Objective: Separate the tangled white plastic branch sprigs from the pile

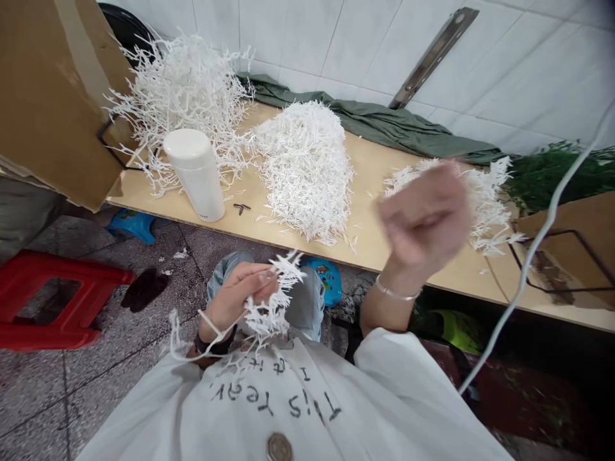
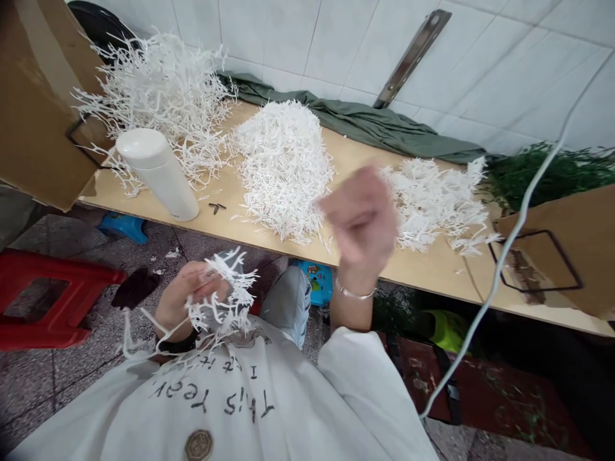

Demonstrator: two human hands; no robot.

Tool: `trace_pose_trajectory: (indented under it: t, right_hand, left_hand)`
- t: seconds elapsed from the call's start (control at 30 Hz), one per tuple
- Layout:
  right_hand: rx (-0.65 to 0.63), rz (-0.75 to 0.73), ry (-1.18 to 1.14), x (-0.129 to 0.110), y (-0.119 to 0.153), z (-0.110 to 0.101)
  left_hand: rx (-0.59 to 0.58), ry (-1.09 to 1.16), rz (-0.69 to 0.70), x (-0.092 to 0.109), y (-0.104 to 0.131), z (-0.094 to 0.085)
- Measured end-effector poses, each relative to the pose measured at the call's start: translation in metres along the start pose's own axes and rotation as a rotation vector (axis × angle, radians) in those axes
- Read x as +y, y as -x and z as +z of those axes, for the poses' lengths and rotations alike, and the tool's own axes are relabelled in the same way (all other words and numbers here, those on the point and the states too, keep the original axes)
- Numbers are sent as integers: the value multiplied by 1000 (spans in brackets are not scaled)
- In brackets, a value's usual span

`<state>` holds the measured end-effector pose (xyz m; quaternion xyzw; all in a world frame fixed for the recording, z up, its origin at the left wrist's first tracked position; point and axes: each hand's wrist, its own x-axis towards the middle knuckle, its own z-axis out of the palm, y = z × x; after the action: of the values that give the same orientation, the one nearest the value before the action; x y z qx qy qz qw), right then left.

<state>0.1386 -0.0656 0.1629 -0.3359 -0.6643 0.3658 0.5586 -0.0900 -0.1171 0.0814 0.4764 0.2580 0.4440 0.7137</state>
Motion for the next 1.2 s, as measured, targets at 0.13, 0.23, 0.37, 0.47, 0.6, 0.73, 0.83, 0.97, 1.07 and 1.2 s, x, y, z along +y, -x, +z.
trace_pose_trajectory:
  t: [0.13,0.23,0.37,0.47,0.6,0.73,0.83,0.97,1.07,1.2]
  right_hand:
    - [468,-347,-54,6,-26,-30]
    - [395,-232,497,42,-38,-18]
    - [106,-87,980,88,-40,5]
    - [75,-189,857,88,-30,19]
    - [135,-291,678,59,-9,38]
    - [-183,-192,509,38,10,51]
    - [-197,-115,646,34,20,56]
    - [-190,18,717,36,28,57]
    - [-157,100,660,37,33,56]
    - [-308,140,483,40,40,59]
  left_hand:
    - [129,67,19,-1,1,-3]
    - [153,13,24,-1,-5,-1]
    - [174,-93,85,-5,-15,-1]
    - [195,-125,92,-8,-20,-4]
    - [215,-191,99,-12,-26,-4]
    - [208,-320,112,-14,-28,-2]
    - [211,-408,93,-14,-26,0]
    - [261,-461,99,-11,-22,1]
    - [276,-503,115,-10,-20,1]
    - [255,-560,129,-10,-20,1]
